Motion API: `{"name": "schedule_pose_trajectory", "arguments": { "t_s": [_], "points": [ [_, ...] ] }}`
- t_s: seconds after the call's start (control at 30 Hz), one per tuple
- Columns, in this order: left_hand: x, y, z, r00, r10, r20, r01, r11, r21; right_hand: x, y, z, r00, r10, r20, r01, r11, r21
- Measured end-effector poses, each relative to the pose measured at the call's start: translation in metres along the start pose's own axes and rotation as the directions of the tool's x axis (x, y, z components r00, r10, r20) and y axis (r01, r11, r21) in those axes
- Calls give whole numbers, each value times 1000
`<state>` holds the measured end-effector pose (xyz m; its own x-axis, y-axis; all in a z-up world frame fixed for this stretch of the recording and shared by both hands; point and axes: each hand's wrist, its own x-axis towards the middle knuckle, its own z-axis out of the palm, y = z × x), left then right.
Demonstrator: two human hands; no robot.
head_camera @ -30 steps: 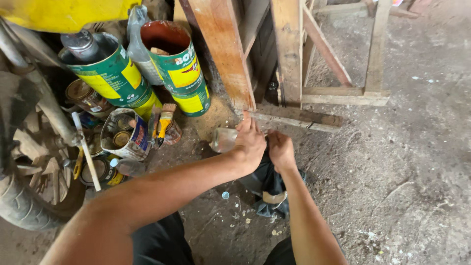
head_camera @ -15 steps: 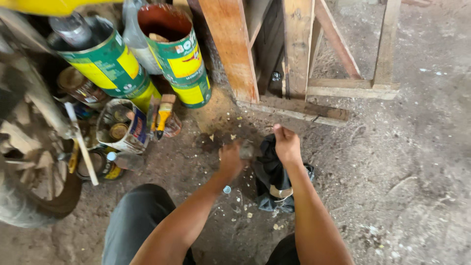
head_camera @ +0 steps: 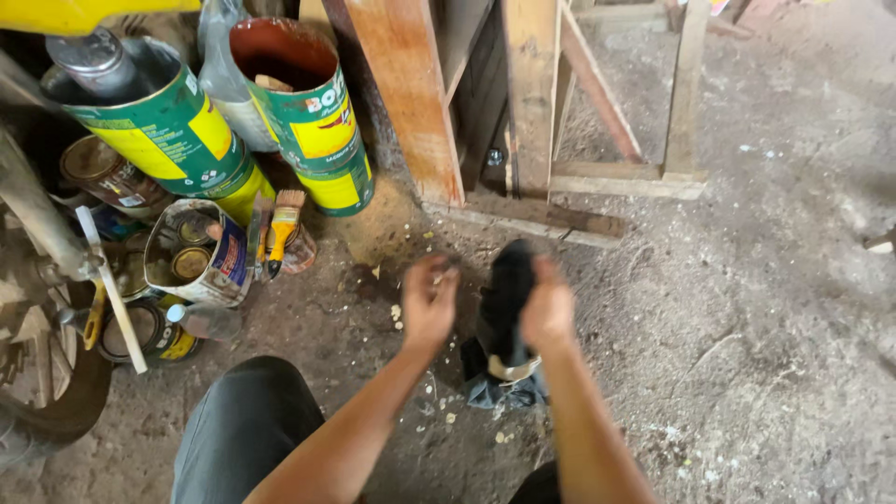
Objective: The person cleans a motorcycle part by wiping it with a black cloth, then applies a liquid from a bottle to a small metal component and fits a rubber ring onto it.
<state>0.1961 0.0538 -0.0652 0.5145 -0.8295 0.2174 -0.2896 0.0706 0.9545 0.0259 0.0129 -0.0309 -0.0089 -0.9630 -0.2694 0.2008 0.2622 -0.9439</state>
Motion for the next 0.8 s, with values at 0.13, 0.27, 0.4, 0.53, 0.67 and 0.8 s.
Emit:
{"name": "schedule_pose_trajectory", "arguments": {
  "t_s": [0.13,0.27,0.4,0.53,0.67,0.8],
  "points": [
    [1,46,82,701,-294,649,710,209,-672,-6,14,-4,716,-646,264,650,480,-589],
    [-24,65,110,521,-277,807,836,-24,-548,-4,7,-16,916,-400,17,395,896,-204],
    [-7,62,111,463,375,803,883,-119,-454,-41,-6,9,815,-573,-84,432,698,-571],
    [-2,48,113,477,416,774,869,-92,-487,-64,-38,8,376,-873,312,648,7,-761],
    [-35,41,104,390,-70,918,914,145,-378,-60,-79,-13,953,-304,6,270,836,-478],
    [-36,50,112,537,320,780,839,-104,-535,-69,-66,11,646,-754,119,477,277,-834]
  ]
}}
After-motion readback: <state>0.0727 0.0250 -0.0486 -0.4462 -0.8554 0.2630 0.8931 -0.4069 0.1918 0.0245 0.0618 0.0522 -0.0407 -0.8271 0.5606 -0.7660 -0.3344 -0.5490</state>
